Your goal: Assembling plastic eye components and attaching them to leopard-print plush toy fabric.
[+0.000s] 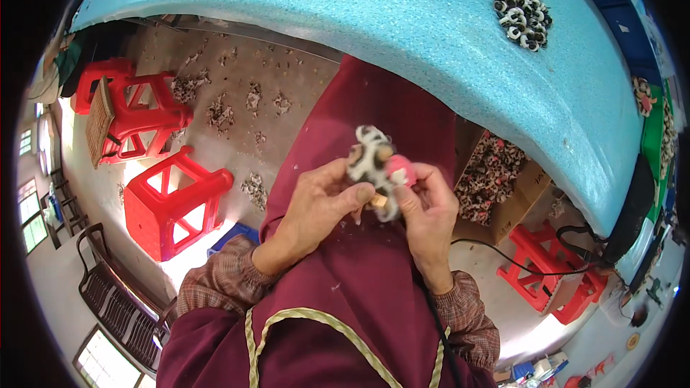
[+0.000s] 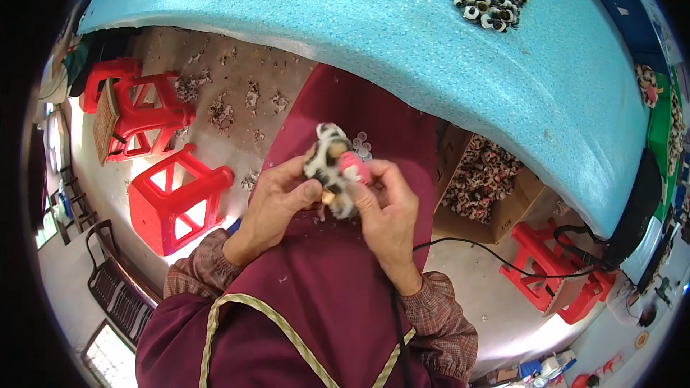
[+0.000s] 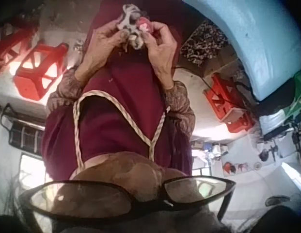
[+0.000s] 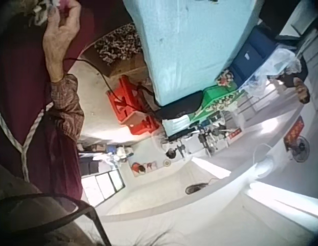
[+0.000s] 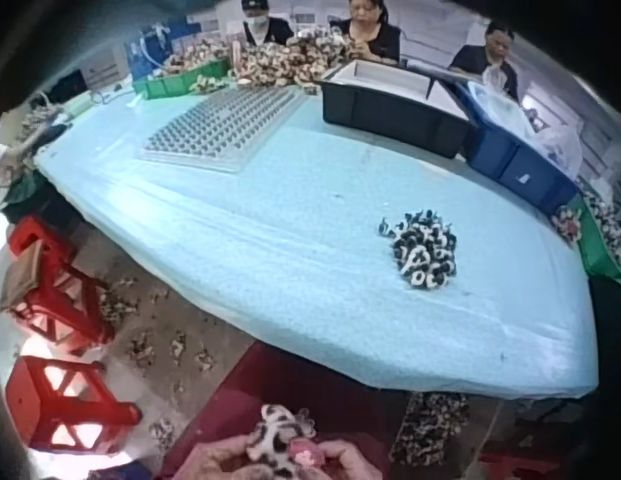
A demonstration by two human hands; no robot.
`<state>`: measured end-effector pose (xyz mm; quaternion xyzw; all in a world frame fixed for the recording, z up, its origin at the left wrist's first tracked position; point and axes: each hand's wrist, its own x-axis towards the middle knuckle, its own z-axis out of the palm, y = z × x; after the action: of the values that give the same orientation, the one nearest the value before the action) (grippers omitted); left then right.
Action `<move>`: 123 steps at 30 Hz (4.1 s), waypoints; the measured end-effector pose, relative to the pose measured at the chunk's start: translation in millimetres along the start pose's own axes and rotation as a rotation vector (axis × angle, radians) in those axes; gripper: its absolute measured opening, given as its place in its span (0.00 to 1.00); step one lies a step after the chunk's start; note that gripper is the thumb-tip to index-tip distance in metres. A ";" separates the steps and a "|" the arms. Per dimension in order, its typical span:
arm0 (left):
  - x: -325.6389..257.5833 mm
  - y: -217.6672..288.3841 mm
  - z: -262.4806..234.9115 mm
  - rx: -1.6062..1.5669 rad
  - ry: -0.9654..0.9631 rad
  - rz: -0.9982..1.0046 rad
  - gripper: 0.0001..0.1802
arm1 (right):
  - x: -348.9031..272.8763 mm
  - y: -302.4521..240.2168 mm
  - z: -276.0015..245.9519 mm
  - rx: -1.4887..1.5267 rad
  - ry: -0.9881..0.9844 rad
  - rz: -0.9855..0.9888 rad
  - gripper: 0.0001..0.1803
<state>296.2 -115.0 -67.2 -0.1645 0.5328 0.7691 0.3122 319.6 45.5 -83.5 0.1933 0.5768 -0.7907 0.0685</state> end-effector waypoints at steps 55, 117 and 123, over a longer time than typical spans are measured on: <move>-9.6 -20.9 -18.7 -0.083 -0.171 -0.148 0.25 | -4.2 1.1 -15.6 -0.080 -0.349 0.475 0.24; -12.0 -46.6 -22.4 -0.053 0.383 0.230 0.16 | -5.8 34.5 -3.5 0.387 0.246 0.644 0.27; -7.4 -46.6 -9.3 0.004 0.203 0.032 0.14 | -4.7 40.8 -8.4 0.408 -0.082 0.497 0.19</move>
<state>331.6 -114.9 -99.8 -0.2323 0.5659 0.7523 0.2446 339.4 39.6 -120.0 0.3060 0.3383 -0.8562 0.2425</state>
